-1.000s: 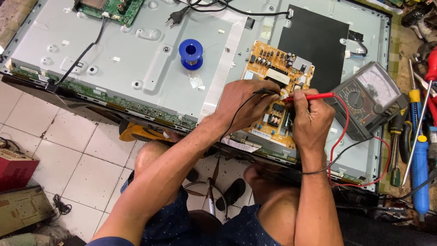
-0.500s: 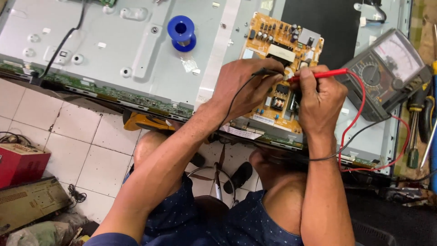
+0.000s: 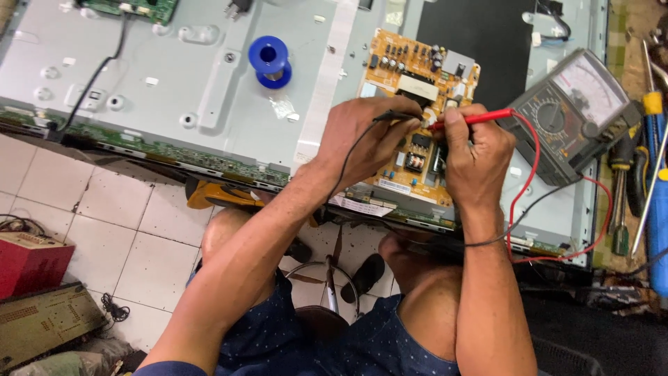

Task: The person uses a multimeter to test various points on a circuit board. They move the probes across different components and flip the board over to continue testing the other side.

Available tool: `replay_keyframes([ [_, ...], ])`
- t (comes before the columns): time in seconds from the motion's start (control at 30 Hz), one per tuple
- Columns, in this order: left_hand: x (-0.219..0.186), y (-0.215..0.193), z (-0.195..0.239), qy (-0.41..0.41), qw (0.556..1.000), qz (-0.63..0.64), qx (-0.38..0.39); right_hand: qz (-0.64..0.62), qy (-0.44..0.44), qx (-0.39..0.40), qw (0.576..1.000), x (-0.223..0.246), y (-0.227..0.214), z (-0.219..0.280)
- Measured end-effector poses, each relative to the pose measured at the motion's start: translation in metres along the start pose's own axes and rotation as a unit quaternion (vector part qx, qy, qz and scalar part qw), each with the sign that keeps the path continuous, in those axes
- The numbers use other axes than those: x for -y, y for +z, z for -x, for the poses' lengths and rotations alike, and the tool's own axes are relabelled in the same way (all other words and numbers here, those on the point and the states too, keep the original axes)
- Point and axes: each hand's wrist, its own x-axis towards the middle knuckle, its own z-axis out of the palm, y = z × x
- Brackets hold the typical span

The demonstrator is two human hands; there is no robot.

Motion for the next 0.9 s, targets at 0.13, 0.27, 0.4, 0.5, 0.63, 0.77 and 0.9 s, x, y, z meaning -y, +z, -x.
replay_keyframes([
  [0.13,0.0,0.0,0.002,0.0,1.0,-0.009,-0.009,0.013,-0.011,0.004,1.0,0.0,0.001,0.0],
  [0.27,-0.001,-0.001,0.005,-0.013,0.998,0.041,-0.055,0.01,0.019,0.003,1.0,0.002,0.002,0.0],
  [0.4,-0.002,-0.004,0.015,-0.037,0.988,0.117,-0.096,-0.022,0.045,-0.017,0.999,0.007,0.003,0.002],
  [0.5,-0.002,-0.002,0.024,-0.046,0.98,0.15,-0.125,-0.059,0.057,-0.036,0.996,0.023,0.004,0.003],
  [0.63,-0.009,-0.007,0.031,-0.022,0.976,0.164,-0.14,-0.103,0.041,-0.09,0.99,0.012,0.008,0.003],
  [0.77,-0.01,-0.007,0.031,-0.011,0.976,0.166,-0.144,-0.153,0.053,-0.146,0.976,0.004,0.005,0.005],
  [0.9,-0.007,-0.006,0.032,0.003,0.977,0.161,-0.14,-0.18,0.058,-0.18,0.965,0.004,0.003,0.005],
])
